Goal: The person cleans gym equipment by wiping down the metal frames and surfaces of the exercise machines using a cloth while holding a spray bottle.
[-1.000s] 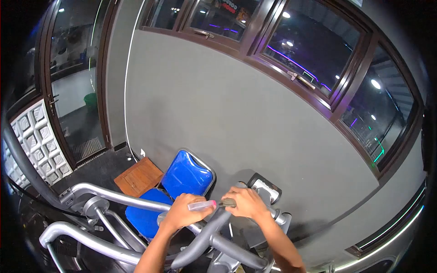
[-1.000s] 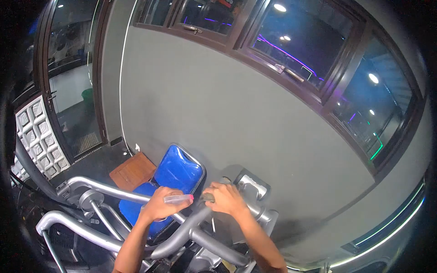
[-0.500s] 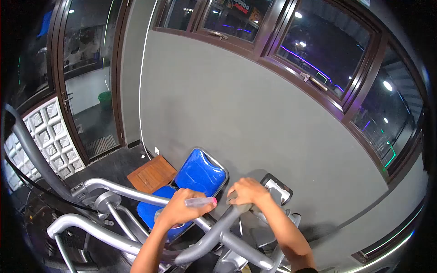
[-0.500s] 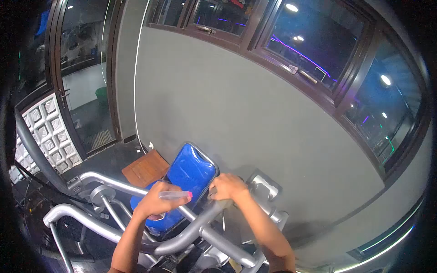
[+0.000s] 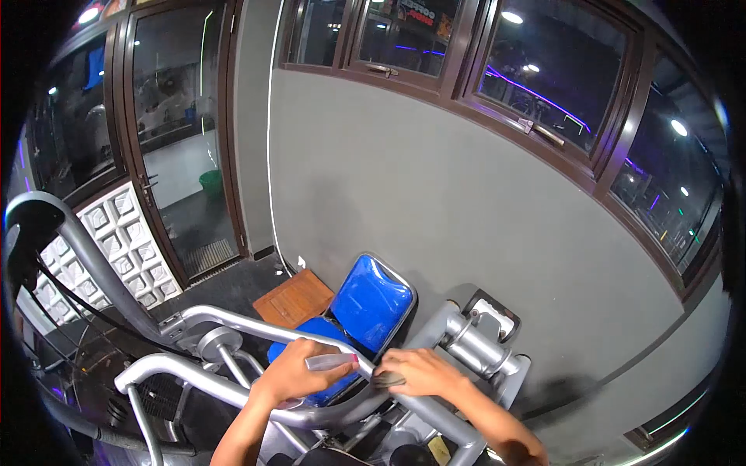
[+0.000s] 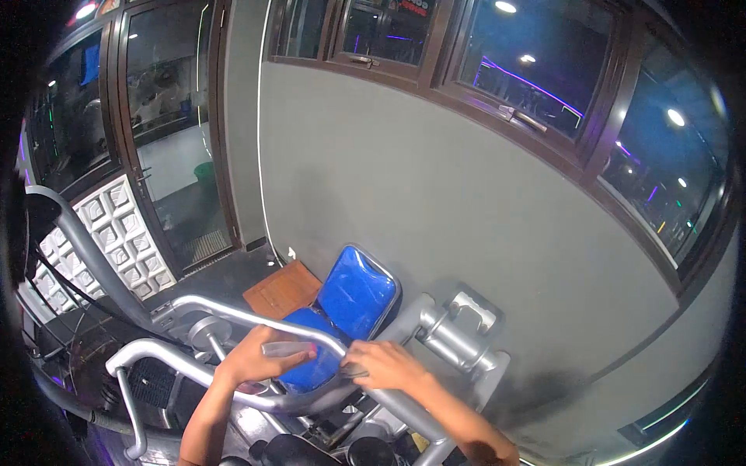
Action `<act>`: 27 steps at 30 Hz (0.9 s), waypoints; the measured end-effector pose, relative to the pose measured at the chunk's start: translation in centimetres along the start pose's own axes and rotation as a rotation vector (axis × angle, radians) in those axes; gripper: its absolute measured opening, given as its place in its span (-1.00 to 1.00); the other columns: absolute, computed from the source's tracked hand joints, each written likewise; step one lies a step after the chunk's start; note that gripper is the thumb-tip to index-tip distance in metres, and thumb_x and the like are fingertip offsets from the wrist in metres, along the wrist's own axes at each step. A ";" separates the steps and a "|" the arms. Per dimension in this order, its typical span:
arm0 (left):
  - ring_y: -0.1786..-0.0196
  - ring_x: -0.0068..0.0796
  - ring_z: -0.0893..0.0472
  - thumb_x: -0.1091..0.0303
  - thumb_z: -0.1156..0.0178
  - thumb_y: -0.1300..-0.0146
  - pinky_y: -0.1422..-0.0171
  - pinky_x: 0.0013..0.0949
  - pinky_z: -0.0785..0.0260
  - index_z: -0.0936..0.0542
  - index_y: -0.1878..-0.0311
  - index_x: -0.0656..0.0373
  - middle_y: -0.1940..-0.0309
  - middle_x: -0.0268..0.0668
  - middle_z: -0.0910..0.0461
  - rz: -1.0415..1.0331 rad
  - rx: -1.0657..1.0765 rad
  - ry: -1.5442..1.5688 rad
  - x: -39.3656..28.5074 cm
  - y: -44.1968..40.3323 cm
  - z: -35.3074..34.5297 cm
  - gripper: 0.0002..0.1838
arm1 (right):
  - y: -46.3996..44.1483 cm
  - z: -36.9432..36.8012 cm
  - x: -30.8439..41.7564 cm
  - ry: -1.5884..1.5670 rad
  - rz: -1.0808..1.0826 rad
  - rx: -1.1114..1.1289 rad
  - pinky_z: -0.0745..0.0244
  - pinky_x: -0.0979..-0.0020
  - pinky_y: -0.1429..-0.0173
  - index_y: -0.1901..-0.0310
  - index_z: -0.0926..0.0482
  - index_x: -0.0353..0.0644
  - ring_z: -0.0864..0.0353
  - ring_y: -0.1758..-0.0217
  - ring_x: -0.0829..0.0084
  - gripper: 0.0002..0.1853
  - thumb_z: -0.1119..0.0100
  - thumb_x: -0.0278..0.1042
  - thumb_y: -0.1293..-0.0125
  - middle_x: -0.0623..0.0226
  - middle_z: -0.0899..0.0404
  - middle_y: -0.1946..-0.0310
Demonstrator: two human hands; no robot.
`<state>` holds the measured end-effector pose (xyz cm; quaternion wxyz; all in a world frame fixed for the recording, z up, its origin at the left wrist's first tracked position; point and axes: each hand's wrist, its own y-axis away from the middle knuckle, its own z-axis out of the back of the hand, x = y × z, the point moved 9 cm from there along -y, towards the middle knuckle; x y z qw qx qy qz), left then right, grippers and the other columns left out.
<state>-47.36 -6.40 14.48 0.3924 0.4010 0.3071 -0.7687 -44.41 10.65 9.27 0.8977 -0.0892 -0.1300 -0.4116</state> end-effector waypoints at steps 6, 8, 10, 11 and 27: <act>0.47 -0.37 -0.67 -0.04 -0.36 -0.24 0.30 -0.32 -0.49 -0.78 0.18 0.15 0.50 -0.19 -0.69 0.277 0.074 -0.001 1.4 2.7 -0.3 -0.60 | 5.4 2.4 -5.8 0.077 -0.344 -0.099 -0.62 0.14 -0.09 -0.04 -0.56 0.09 -0.67 0.02 0.09 -0.57 -0.41 -0.28 -0.08 0.37 -0.52 -0.05; 0.52 -0.42 -0.66 -0.06 -0.36 -0.24 0.37 -0.35 -0.47 -0.78 0.18 0.15 0.55 -0.20 -0.67 0.368 0.084 0.025 2.2 3.8 -0.6 -0.58 | 6.3 1.8 -6.5 0.083 -0.403 -0.140 -0.61 0.13 -0.10 -0.04 -0.56 0.08 -0.66 0.00 0.09 -0.56 -0.42 -0.31 -0.07 0.37 -0.50 -0.08; 0.61 -0.50 -0.60 -0.07 -0.36 -0.25 0.47 -0.40 -0.42 -0.78 0.20 0.19 0.60 -0.24 -0.62 0.367 0.047 0.038 2.9 4.5 -0.6 -0.56 | 6.1 1.8 -5.1 0.006 -0.301 -0.259 -0.64 0.03 -0.06 -0.05 -0.54 0.13 -0.67 0.03 -0.01 -0.52 -0.46 -0.32 -0.06 0.35 -0.48 -0.11; 0.61 -0.50 -0.60 -0.07 -0.36 -0.25 0.47 -0.40 -0.42 -0.78 0.20 0.19 0.60 -0.24 -0.62 0.368 0.043 0.034 3.0 4.9 -0.5 -0.56 | 6.2 1.6 -4.8 -0.059 -0.297 -0.260 -0.63 0.06 -0.09 -0.02 -0.58 0.11 -0.67 0.00 0.04 -0.57 -0.44 -0.35 -0.08 0.36 -0.50 -0.09; 0.65 -0.54 -0.50 0.08 -0.32 -0.22 0.53 -0.44 -0.40 -0.76 0.23 0.28 0.47 -0.29 -0.70 0.581 -0.091 0.435 12.7 11.1 -0.5 -0.62 | -5.8 -5.0 3.6 -0.067 -0.032 0.413 -0.62 0.10 -0.02 0.03 -0.74 0.03 -0.73 0.12 0.04 -0.60 -0.42 -0.15 -0.04 0.11 -0.75 0.19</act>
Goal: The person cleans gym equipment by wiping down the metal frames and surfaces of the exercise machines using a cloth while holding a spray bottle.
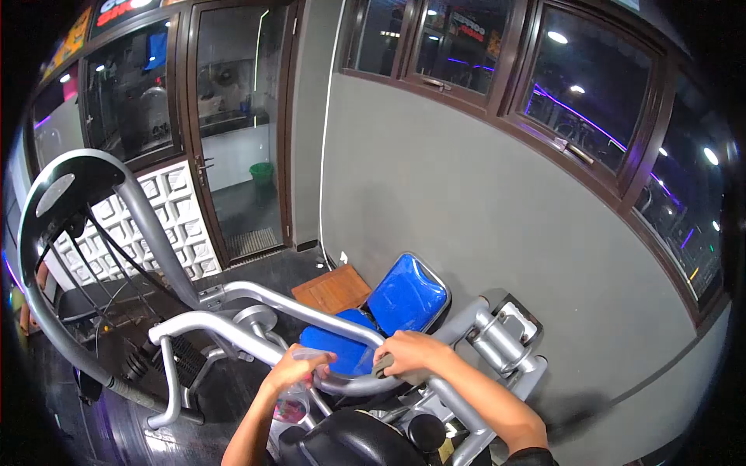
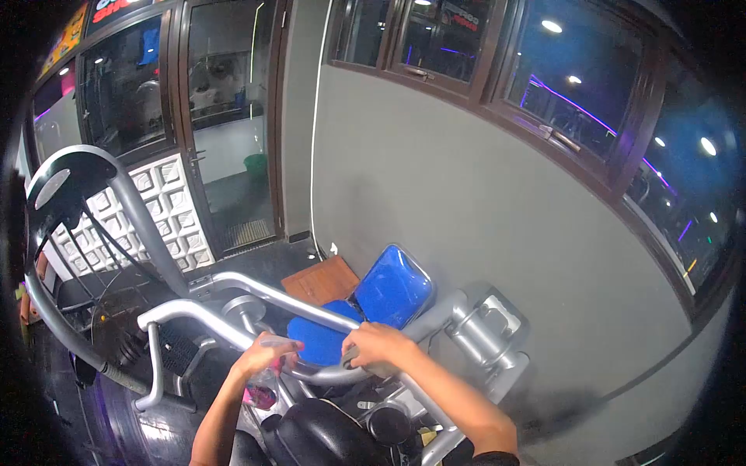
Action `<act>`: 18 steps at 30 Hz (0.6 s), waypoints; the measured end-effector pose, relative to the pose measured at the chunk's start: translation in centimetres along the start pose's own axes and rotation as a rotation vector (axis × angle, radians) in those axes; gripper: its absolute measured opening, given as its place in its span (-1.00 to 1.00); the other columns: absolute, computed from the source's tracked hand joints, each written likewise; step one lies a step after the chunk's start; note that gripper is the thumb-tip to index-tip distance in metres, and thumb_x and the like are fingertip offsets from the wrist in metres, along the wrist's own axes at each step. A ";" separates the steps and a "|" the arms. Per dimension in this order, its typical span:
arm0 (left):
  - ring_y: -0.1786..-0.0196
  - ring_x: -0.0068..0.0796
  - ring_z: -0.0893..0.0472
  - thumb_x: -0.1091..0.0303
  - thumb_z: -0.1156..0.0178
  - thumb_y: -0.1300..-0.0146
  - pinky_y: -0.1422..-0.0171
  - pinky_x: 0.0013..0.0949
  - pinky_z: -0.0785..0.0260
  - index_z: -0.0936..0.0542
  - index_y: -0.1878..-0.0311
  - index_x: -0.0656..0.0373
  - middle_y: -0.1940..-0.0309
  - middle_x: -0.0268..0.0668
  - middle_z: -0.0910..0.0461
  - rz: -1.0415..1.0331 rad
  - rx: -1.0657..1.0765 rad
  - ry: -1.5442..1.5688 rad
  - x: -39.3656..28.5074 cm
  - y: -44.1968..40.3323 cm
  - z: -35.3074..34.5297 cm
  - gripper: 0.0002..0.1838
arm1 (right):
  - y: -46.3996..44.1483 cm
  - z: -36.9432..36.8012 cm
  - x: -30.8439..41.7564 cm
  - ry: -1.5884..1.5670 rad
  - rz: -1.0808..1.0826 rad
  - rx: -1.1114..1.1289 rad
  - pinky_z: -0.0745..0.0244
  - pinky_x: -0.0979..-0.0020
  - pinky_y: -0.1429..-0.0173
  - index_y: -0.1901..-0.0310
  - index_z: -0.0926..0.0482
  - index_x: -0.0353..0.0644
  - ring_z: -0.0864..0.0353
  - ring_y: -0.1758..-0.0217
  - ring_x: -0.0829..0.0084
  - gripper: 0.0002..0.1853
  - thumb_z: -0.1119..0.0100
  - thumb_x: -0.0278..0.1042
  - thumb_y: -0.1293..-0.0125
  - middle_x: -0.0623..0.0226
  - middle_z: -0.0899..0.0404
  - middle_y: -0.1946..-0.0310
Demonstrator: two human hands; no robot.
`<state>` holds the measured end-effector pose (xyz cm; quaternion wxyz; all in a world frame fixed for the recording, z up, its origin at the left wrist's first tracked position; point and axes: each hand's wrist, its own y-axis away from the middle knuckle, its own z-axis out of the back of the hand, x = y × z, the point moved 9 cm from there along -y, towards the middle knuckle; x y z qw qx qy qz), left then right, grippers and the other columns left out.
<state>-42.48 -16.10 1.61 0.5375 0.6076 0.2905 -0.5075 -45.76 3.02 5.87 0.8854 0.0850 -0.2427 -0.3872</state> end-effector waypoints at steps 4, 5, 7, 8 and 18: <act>0.66 -0.52 -0.50 0.08 -0.33 -0.21 0.54 -0.42 -0.39 -0.76 0.25 0.24 0.45 -0.26 -0.69 0.027 -0.041 0.043 2.2 -1.0 1.1 -0.64 | -0.1 1.6 -4.5 0.148 -0.254 0.048 -0.62 0.14 -0.10 0.06 -0.77 0.09 -0.74 0.07 0.06 -0.55 -0.46 -0.04 0.06 0.16 -0.76 0.15; 0.66 -0.52 -0.50 0.08 -0.33 -0.21 0.54 -0.42 -0.39 -0.76 0.25 0.24 0.45 -0.26 -0.69 0.036 -0.048 0.046 2.4 -0.9 1.4 -0.64 | -0.1 1.8 -5.9 0.203 -0.303 0.064 -0.62 0.15 -0.13 0.08 -0.78 0.10 -0.74 0.06 0.07 -0.54 -0.47 -0.02 0.09 0.16 -0.76 0.14; 0.65 -0.52 -0.51 0.11 -0.30 -0.22 0.55 -0.41 -0.39 -0.76 0.22 0.22 0.48 -0.26 -0.68 0.006 -0.033 0.168 2.2 -1.0 1.7 -0.66 | -0.5 2.3 -7.2 0.260 -0.322 0.071 -0.63 0.15 -0.12 0.13 -0.80 0.09 -0.74 0.06 0.09 -0.56 -0.48 0.01 0.10 0.16 -0.76 0.14; 0.65 -0.52 -0.51 0.11 -0.30 -0.22 0.55 -0.41 -0.39 -0.76 0.22 0.22 0.48 -0.26 -0.68 0.018 -0.039 0.171 2.6 -0.9 1.7 -0.66 | -0.6 2.2 -7.6 0.259 -0.339 0.091 -0.64 0.15 -0.12 0.14 -0.80 0.09 -0.75 0.05 0.11 -0.58 -0.47 0.01 0.09 0.18 -0.76 0.15; 0.71 -0.50 -0.49 0.14 -0.29 -0.22 0.60 -0.41 -0.36 -0.75 0.25 0.21 0.54 -0.26 -0.66 0.030 -0.062 0.134 2.3 -0.6 1.7 -0.70 | -0.8 -1.2 2.7 0.029 -0.053 -0.011 -0.59 0.10 -0.09 0.04 -0.73 -0.03 -0.70 0.08 -0.02 -0.58 -0.38 -0.08 -0.05 0.02 -0.73 0.22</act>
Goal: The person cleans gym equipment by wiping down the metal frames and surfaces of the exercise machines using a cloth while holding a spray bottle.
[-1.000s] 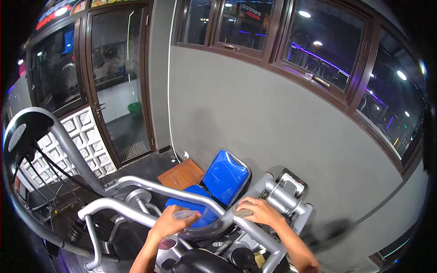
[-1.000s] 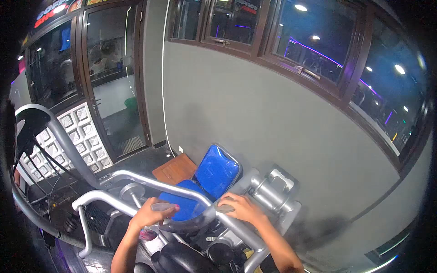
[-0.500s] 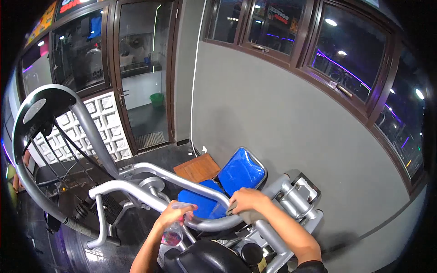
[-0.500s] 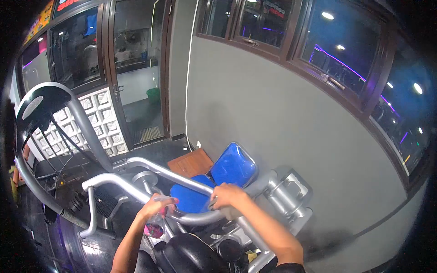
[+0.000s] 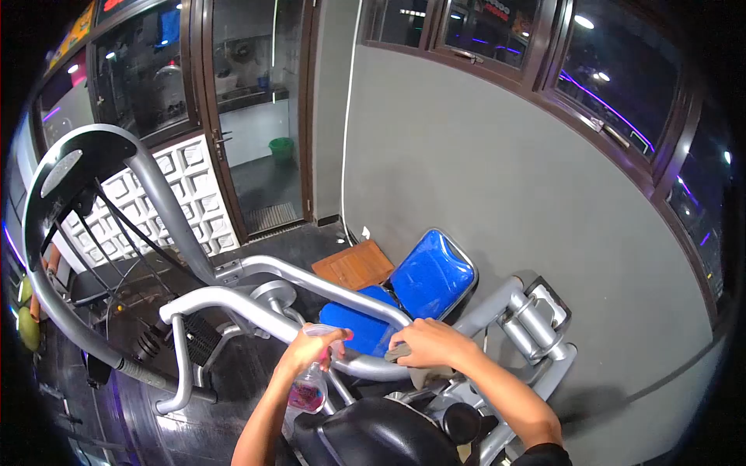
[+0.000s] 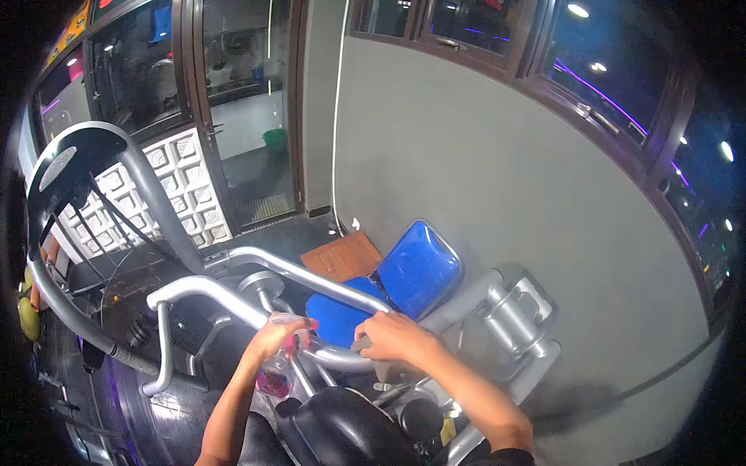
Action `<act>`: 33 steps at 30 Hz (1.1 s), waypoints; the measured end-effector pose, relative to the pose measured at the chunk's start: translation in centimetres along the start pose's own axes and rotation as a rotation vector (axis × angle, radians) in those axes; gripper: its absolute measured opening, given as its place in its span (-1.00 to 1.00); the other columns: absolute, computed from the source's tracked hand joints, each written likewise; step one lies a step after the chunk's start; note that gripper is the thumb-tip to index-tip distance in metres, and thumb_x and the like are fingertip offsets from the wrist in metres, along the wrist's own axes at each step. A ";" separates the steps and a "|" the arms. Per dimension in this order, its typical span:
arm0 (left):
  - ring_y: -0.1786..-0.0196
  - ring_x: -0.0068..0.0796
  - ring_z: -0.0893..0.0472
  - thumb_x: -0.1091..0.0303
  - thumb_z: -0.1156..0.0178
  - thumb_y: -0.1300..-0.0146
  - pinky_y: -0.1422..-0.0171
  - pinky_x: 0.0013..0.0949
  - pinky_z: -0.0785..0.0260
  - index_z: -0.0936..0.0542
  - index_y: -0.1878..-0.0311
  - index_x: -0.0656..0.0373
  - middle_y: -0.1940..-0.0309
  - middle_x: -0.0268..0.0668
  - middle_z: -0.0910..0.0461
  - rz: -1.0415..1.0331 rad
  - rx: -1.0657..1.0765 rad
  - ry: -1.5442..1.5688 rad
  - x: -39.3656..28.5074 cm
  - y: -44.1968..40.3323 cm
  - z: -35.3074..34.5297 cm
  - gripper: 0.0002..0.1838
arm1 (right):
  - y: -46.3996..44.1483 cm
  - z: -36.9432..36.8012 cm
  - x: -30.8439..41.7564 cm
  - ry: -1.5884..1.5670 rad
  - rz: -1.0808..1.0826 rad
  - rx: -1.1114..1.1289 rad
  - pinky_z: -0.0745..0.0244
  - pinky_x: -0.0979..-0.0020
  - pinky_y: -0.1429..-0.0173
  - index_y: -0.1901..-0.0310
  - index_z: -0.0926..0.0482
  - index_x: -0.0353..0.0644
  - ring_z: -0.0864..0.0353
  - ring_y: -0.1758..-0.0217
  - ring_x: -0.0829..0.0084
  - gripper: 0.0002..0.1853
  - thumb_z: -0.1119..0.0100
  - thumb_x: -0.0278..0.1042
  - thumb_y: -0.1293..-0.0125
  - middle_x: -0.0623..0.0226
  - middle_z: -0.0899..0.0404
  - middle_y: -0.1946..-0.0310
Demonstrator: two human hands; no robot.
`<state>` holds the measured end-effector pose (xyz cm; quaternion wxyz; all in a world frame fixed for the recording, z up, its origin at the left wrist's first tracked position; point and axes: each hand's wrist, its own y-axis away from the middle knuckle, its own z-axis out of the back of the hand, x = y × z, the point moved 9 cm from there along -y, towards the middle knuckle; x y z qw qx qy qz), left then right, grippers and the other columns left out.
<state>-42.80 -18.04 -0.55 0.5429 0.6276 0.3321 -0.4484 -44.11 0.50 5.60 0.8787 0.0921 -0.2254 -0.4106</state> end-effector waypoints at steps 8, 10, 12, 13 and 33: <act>0.74 -0.50 -0.50 0.12 -0.36 -0.18 0.65 -0.40 -0.34 -0.74 0.30 0.26 0.58 -0.26 -0.64 -0.147 -0.025 0.017 -0.4 0.4 -0.2 -0.67 | 9.2 1.7 -3.4 0.139 -0.424 -0.383 -0.56 -0.03 -0.02 -0.05 -0.57 0.11 -0.64 0.08 -0.08 -0.58 -0.40 -0.22 -0.11 0.08 -0.51 0.09; 0.74 -0.49 -0.50 0.13 -0.36 -0.19 0.65 -0.40 -0.33 -0.74 0.31 0.26 0.59 -0.26 -0.64 -0.174 -0.024 0.025 -0.2 0.2 -0.2 -0.68 | 10.8 1.9 -4.3 0.149 -0.520 -0.432 -0.58 -0.02 -0.02 -0.05 -0.53 0.07 -0.64 0.05 -0.07 -0.56 -0.41 -0.25 -0.11 0.11 -0.50 0.07; 0.74 -0.48 -0.50 0.16 -0.33 -0.23 0.66 -0.40 -0.32 -0.74 0.31 0.25 0.60 -0.28 -0.62 -0.234 -0.044 0.007 -0.2 0.2 -0.1 -0.71 | 10.9 1.5 -3.2 0.164 -0.474 -0.452 -0.59 0.00 -0.03 -0.05 -0.53 0.06 -0.64 0.05 -0.07 -0.56 -0.41 -0.26 -0.11 0.13 -0.51 0.07; 0.74 -0.48 -0.50 0.16 -0.33 -0.23 0.66 -0.40 -0.32 -0.74 0.31 0.25 0.60 -0.28 -0.62 -0.233 -0.037 0.008 0.1 0.2 -0.2 -0.71 | 10.8 1.4 -2.4 0.176 -0.416 -0.472 -0.60 0.01 -0.03 -0.05 -0.53 0.06 -0.64 0.05 -0.06 -0.56 -0.41 -0.27 -0.10 0.15 -0.52 0.07; 0.77 -0.50 -0.48 0.15 -0.34 -0.23 0.67 -0.41 -0.28 -0.67 0.50 0.27 0.66 -0.28 -0.60 -0.295 -0.090 0.091 -0.7 1.1 0.4 -0.65 | 8.9 -1.7 2.6 0.596 0.286 -0.175 -0.70 0.24 0.15 -0.10 -0.48 0.32 -0.53 -0.21 0.28 -0.62 0.00 -0.38 -0.31 0.47 -0.38 -0.22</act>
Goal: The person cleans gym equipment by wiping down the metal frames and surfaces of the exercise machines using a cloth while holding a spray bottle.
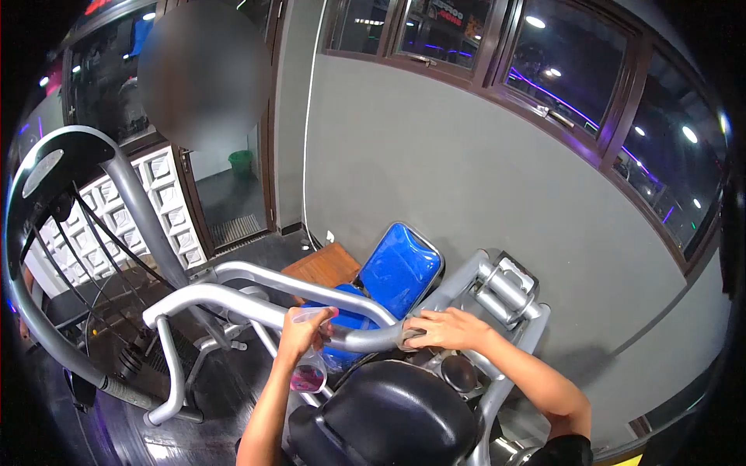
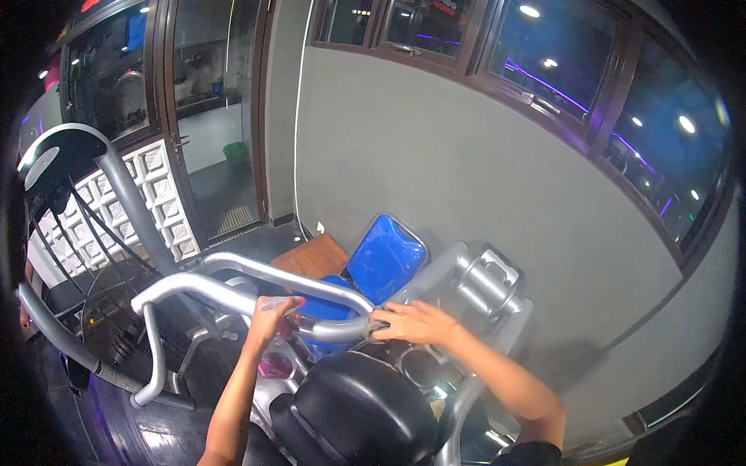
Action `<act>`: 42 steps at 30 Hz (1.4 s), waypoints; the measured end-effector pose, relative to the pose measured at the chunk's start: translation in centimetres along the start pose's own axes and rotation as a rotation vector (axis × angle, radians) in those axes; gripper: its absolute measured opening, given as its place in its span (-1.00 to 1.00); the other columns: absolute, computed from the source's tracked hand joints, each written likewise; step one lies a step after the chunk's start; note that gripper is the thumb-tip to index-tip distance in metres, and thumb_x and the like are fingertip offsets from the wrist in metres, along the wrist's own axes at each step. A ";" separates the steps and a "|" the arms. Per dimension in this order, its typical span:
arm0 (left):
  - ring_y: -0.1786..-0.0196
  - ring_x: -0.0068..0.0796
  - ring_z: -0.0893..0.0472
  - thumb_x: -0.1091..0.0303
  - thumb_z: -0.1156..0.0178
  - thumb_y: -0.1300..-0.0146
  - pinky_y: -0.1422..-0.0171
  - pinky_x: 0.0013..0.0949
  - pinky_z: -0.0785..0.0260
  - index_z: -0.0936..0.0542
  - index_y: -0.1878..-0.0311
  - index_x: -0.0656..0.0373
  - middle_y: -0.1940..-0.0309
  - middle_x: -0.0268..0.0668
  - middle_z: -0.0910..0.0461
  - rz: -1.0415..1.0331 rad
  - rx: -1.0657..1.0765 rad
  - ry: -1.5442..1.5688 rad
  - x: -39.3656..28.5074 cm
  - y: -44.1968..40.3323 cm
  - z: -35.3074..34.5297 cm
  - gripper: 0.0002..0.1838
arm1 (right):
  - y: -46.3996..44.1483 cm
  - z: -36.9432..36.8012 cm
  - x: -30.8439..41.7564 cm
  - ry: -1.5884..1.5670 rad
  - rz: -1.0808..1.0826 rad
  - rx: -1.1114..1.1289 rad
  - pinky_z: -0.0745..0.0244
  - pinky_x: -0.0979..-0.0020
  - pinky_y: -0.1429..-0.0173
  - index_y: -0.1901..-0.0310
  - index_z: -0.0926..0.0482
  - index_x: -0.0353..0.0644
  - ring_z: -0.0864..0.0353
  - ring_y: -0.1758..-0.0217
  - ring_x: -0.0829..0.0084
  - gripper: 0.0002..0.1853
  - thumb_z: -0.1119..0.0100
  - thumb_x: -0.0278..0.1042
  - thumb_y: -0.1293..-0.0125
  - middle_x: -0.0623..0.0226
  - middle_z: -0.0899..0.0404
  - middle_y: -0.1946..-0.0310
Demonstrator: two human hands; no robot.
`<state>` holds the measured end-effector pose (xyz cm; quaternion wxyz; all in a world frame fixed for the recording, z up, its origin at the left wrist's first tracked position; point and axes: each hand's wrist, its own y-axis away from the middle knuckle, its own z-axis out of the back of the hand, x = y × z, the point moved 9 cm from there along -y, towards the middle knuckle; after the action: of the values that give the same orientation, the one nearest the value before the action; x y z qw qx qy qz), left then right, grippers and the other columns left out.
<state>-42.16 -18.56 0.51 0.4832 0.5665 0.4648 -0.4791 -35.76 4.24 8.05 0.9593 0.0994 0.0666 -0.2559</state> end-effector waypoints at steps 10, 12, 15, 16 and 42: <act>0.77 -0.56 -0.44 0.15 -0.33 -0.25 0.63 -0.45 -0.30 -0.67 0.54 0.27 0.66 -0.30 -0.60 0.081 -0.014 -0.028 0.4 0.5 0.0 -0.62 | -0.3 -1.1 -1.1 0.103 0.061 0.126 -0.65 0.44 0.31 0.03 -0.52 0.17 -0.60 -0.15 0.29 -0.74 -0.07 -0.33 -0.23 0.44 -0.44 -0.19; 0.77 -0.56 -0.44 0.16 -0.33 -0.25 0.63 -0.45 -0.29 -0.67 0.53 0.27 0.65 -0.31 -0.60 0.104 -0.003 -0.026 0.6 0.5 0.0 -0.63 | 0.0 -0.9 1.0 0.186 0.262 -0.217 -0.60 0.53 0.38 0.04 -0.52 0.19 -0.56 -0.16 0.42 -0.73 -0.07 -0.34 -0.22 0.51 -0.44 -0.12; 0.77 -0.56 -0.45 0.15 -0.33 -0.26 0.65 -0.44 -0.27 -0.66 0.53 0.27 0.65 -0.31 -0.60 0.106 0.012 -0.086 0.3 0.5 -0.1 -0.62 | -2.5 -2.8 4.5 0.223 0.467 -0.224 -0.52 0.57 0.48 0.06 -0.55 0.09 -0.49 -0.10 0.52 -0.79 -0.07 -0.28 -0.28 0.53 -0.41 -0.05; 0.77 -0.57 -0.46 0.14 -0.33 -0.27 0.66 -0.44 -0.26 -0.66 0.53 0.27 0.65 -0.32 -0.60 0.093 0.034 -0.109 0.3 0.6 -0.2 -0.62 | -3.1 -2.9 5.2 0.203 0.504 -0.266 -0.52 0.57 0.48 0.08 -0.56 0.08 -0.48 -0.09 0.52 -0.81 -0.07 -0.27 -0.29 0.53 -0.40 -0.06; 0.67 -0.59 -0.51 0.02 -0.29 -0.33 0.55 -0.47 -0.32 -0.68 0.43 0.23 0.60 -0.33 -0.62 0.021 0.107 -0.257 -1.5 3.1 5.1 -0.58 | -12.2 1.3 4.5 -0.208 0.296 -0.103 -0.64 0.27 0.19 0.01 -0.56 0.12 -0.55 -0.02 0.35 -0.65 -0.33 -0.27 -0.13 0.45 -0.46 0.03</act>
<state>-39.79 -24.04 1.97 0.5126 0.5304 0.3669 -0.5668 -37.92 -8.55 6.58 0.9920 0.0320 -0.0353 -0.1170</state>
